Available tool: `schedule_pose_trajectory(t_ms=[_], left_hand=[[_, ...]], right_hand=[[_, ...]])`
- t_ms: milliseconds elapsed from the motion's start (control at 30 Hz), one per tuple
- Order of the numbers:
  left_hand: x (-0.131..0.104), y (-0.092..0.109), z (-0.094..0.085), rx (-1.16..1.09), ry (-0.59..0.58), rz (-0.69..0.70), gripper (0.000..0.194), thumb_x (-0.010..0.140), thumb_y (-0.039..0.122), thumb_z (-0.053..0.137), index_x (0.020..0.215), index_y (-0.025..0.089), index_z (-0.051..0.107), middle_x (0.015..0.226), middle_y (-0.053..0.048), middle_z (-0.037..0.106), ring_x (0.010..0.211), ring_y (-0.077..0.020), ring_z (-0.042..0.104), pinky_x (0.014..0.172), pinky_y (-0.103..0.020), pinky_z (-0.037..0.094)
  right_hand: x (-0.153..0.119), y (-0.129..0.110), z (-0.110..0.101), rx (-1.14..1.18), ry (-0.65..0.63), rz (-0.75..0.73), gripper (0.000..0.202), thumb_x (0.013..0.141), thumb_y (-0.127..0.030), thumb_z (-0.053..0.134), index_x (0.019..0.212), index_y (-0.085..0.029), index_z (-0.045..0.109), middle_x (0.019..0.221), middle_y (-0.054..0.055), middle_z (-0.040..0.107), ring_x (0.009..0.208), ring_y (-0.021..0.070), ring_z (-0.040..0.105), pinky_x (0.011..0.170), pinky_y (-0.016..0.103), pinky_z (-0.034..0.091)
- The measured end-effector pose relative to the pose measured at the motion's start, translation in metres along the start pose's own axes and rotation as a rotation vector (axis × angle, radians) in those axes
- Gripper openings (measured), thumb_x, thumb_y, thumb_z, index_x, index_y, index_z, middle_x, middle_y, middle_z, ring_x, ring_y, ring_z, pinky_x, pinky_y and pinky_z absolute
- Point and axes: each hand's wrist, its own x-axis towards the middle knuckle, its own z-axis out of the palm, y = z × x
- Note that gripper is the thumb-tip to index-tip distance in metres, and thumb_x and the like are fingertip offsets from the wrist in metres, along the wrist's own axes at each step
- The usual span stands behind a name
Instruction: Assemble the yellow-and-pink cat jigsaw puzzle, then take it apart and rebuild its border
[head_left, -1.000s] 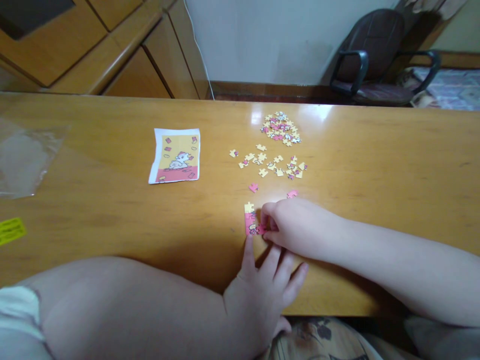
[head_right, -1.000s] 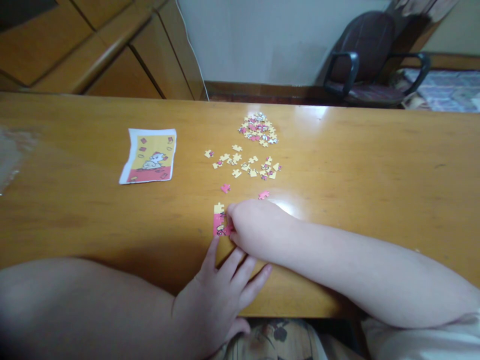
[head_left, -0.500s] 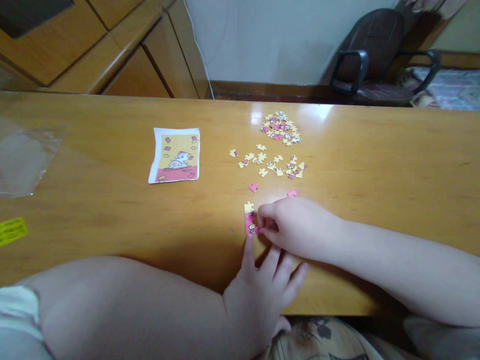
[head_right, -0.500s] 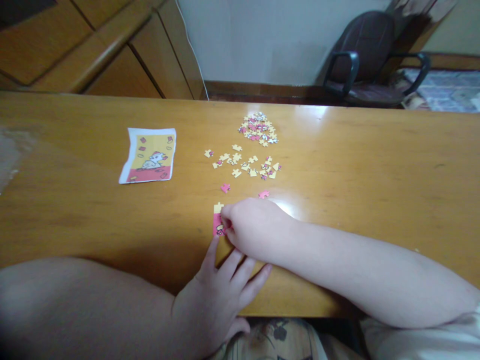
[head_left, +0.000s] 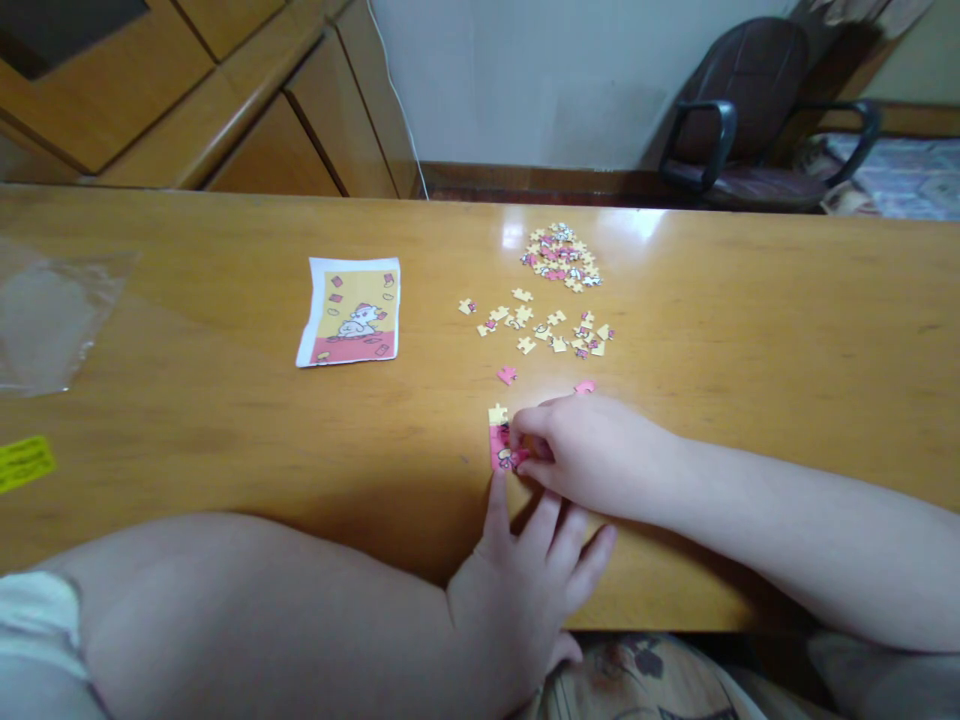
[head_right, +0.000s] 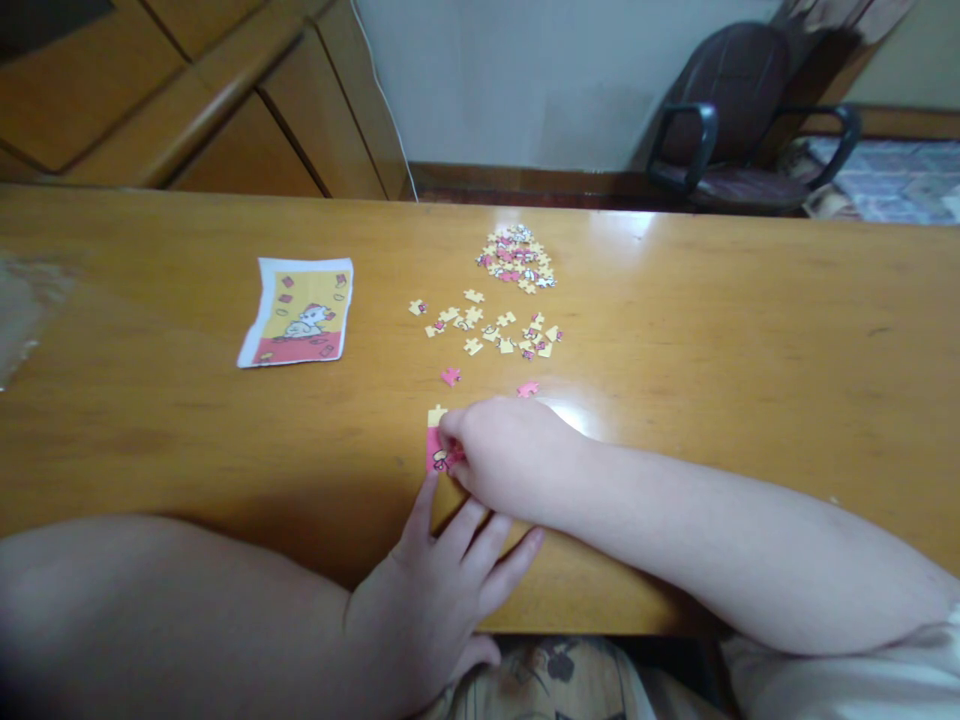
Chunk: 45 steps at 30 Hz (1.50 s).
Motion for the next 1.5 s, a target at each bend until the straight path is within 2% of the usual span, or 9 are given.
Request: schedule_pose_trajectory(t_ms=[433,633,1067,1200,1267,1400,1500], left_hand=[[0.000,-0.001,0.000,0.008,0.005,0.004,0.087,0.074,0.074,0.051,0.146,0.028,0.035,0.150,-0.010,0.033,0.130,-0.0398,0.024,0.099,-0.069,0.029],[0.000,0.000,0.001,0.025,0.018,0.009,0.086,0.074,0.073,0.051,0.146,0.028,0.035,0.150,-0.010,0.033,0.130,-0.0398,0.024,0.099,-0.068,0.028],[0.001,0.000,0.002,0.003,0.041,0.005,0.087,0.072,0.073,0.054,0.144,0.027,0.038,0.149,-0.010,0.035,0.130,-0.0408,0.026,0.097,-0.071,0.029],[0.001,0.001,0.003,-0.003,0.044,-0.002,0.088,0.071,0.073,0.056,0.144,0.027,0.039,0.149,-0.011,0.036,0.132,-0.0411,0.024,0.098,-0.071,0.030],[0.000,0.001,0.004,-0.002,0.044,-0.001,0.087,0.072,0.073,0.055,0.143,0.027,0.039,0.149,-0.012,0.036,0.135,-0.0409,0.022,0.097,-0.070,0.031],[0.000,-0.001,0.006,-0.013,0.033,0.020,0.083,0.075,0.073,0.051,0.143,0.027,0.039,0.150,-0.013,0.035,0.136,-0.0393,0.022,0.096,-0.070,0.031],[0.001,-0.002,0.005,-0.032,0.012,0.029,0.083,0.076,0.073,0.050,0.143,0.026,0.039,0.150,-0.014,0.035,0.136,-0.0394,0.024,0.097,-0.071,0.031]], right_hand=[[-0.001,0.000,0.001,-0.057,0.001,-0.008,0.017,0.083,-0.034,0.054,0.091,-0.026,0.066,0.075,0.001,0.068,0.062,0.0157,0.059,0.052,0.025,0.032],[-0.002,-0.001,-0.001,-0.056,-0.009,-0.043,0.014,0.085,-0.029,0.053,0.087,-0.025,0.067,0.078,0.001,0.069,0.067,0.0147,0.060,0.057,0.025,0.034],[-0.001,0.000,0.006,-0.065,0.037,-0.029,0.014,0.083,-0.029,0.053,0.086,-0.025,0.066,0.075,0.001,0.068,0.059,0.0137,0.056,0.053,0.025,0.030],[0.000,0.001,0.003,-0.047,0.033,-0.035,0.016,0.085,-0.031,0.053,0.086,-0.024,0.068,0.074,0.001,0.067,0.060,0.0133,0.056,0.055,0.025,0.033],[0.003,0.005,0.000,-0.035,0.088,-0.038,0.020,0.088,-0.031,0.050,0.088,-0.023,0.068,0.077,0.002,0.067,0.065,0.0138,0.057,0.059,0.025,0.035],[0.020,0.021,-0.003,-0.129,0.340,-0.031,0.029,0.094,-0.033,0.043,0.107,-0.019,0.066,0.096,0.009,0.065,0.084,0.0186,0.058,0.073,0.029,0.039],[0.032,0.031,0.000,-0.200,0.388,-0.092,0.035,0.093,-0.040,0.048,0.115,-0.019,0.064,0.101,0.012,0.063,0.093,0.0219,0.056,0.081,0.033,0.038]])
